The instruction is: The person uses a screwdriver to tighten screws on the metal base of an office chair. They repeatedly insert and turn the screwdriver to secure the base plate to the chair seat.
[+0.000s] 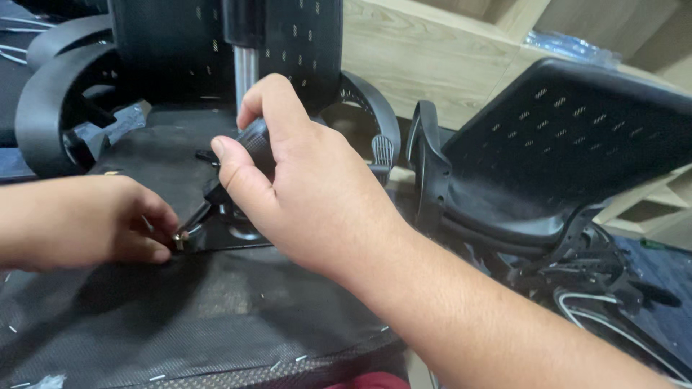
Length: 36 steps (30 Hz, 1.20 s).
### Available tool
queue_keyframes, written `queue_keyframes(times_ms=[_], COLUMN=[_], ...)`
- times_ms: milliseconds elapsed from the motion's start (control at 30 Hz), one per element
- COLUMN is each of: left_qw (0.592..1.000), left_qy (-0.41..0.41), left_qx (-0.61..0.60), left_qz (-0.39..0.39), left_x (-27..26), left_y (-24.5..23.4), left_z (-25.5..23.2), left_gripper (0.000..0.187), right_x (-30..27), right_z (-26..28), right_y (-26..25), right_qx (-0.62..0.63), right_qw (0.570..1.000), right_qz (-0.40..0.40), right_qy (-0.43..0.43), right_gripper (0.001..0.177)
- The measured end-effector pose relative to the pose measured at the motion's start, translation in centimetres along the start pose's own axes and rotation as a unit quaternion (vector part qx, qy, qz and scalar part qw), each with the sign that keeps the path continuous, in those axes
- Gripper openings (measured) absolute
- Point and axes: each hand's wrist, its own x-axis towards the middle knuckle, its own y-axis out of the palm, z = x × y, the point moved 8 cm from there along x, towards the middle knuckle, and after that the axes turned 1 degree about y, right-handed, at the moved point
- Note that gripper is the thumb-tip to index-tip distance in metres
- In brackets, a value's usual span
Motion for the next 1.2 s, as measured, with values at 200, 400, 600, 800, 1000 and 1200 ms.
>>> queue_keyframes(times_ms=[200, 400, 600, 800, 1000, 1200], left_qw=[0.963, 0.957, 0.971, 0.968, 0.968, 0.972], left_qy=[-0.199, -0.202, -0.154, -0.151, -0.143, -0.163], left_qx=[-0.175, -0.206, -0.183, -0.203, -0.206, -0.166], left_qz=[0.048, 0.017, -0.002, -0.008, -0.005, -0.010], left_x=[-0.2, -1.0, -0.7, -0.8, -0.6, -0.9], left_y=[0.8, 0.6, 0.3, 0.7, 0.7, 0.4], left_z=[3.6, 1.8, 0.6, 0.8, 0.5, 0.7], left_gripper=[0.025, 0.016, 0.018, 0.018, 0.017, 0.017], right_x=[-0.4, 0.0, -0.2, -0.8, -0.9, -1.0], right_z=[-0.2, -1.3, -1.8, -2.3, -2.9, -2.6], right_y=[0.2, -2.5, -1.9, 0.3, 0.6, 0.7], right_qx=[-0.039, 0.037, 0.066, 0.169, 0.178, 0.178], right_qw=[0.999, 0.997, 0.995, 0.985, 0.981, 0.982], right_qz=[0.034, -0.059, -0.069, 0.018, 0.032, 0.037], right_qy=[-0.017, 0.029, 0.025, 0.043, 0.065, 0.050], right_gripper=[0.031, 0.025, 0.026, 0.043, 0.045, 0.044])
